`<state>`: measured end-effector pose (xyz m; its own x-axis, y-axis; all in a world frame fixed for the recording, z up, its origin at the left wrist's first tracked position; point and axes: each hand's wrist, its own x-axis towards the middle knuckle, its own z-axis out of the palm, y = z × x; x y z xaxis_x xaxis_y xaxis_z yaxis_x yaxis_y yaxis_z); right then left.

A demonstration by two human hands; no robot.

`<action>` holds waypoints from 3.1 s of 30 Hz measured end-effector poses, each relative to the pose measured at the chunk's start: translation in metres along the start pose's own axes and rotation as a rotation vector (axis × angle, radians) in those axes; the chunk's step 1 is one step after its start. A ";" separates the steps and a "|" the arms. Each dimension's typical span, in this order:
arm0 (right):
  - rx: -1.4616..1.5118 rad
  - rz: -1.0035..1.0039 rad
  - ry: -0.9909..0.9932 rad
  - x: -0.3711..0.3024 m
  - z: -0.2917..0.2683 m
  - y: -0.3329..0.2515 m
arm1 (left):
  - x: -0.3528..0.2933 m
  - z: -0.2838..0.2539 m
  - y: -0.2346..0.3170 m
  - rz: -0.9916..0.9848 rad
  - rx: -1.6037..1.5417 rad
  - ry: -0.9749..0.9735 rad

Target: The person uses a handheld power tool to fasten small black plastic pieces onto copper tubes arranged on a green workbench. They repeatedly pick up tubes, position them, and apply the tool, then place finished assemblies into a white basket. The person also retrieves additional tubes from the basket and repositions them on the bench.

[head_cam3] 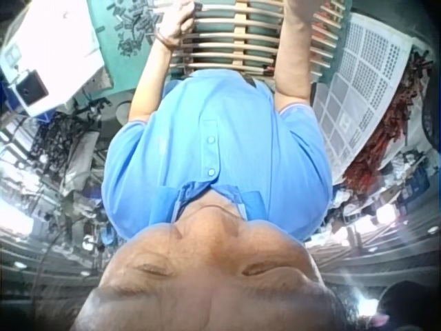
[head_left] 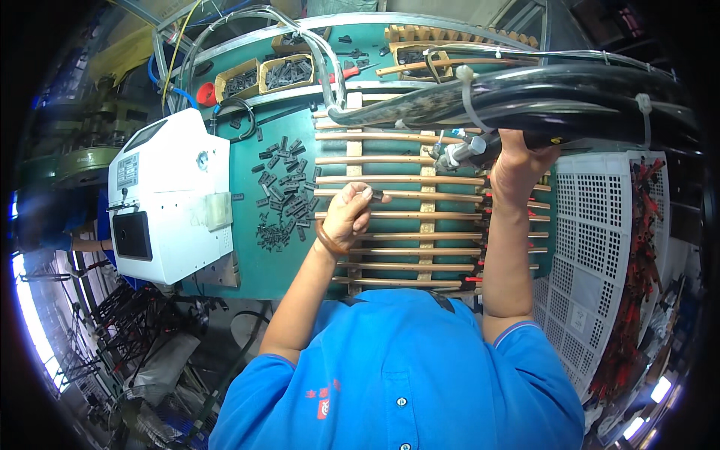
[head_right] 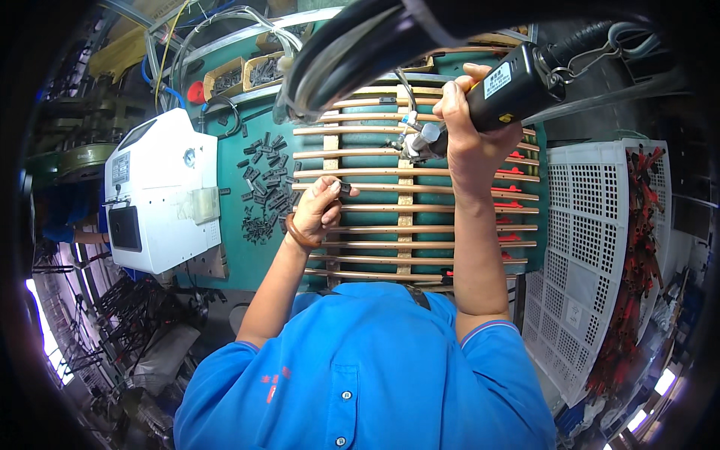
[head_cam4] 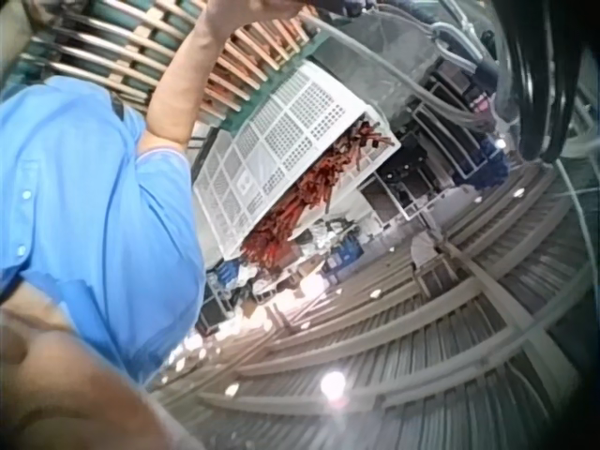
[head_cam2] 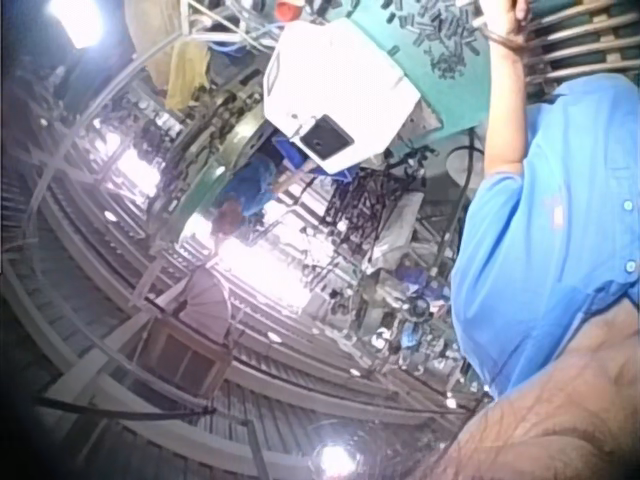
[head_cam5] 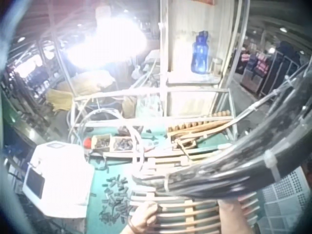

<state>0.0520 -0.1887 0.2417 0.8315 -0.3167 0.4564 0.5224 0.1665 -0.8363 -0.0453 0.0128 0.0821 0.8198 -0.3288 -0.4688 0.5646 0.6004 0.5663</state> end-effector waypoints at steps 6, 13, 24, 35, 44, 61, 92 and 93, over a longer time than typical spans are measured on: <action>-0.045 0.037 -0.007 -0.006 -0.002 -0.001 | -0.001 -0.007 -0.013 0.042 -0.075 0.062; -0.032 0.039 -0.048 -0.009 -0.004 0.000 | 0.011 -0.002 -0.030 0.312 0.144 0.119; 0.072 0.023 -0.002 0.021 0.006 0.013 | 0.079 0.015 -0.012 0.609 1.065 0.193; -0.010 -0.028 -0.047 0.050 -0.026 0.076 | 0.151 0.019 0.004 0.753 1.296 0.321; -0.004 -0.043 -0.083 0.058 -0.001 0.080 | 0.166 0.027 0.022 0.963 1.621 0.284; -0.039 0.025 -0.062 0.034 0.025 0.070 | 0.188 -0.012 0.012 0.757 0.984 -0.002; 0.058 0.239 0.131 0.020 0.037 0.073 | 0.167 0.019 0.040 0.665 1.616 0.048; 0.082 0.249 0.132 0.020 0.036 0.073 | 0.167 0.020 0.040 0.639 1.626 0.053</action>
<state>0.1133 -0.1491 0.2003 0.9071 -0.3744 0.1923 0.3234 0.3277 -0.8877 0.1163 -0.0322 0.0400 0.9474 -0.3104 0.0785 -0.2778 -0.6752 0.6833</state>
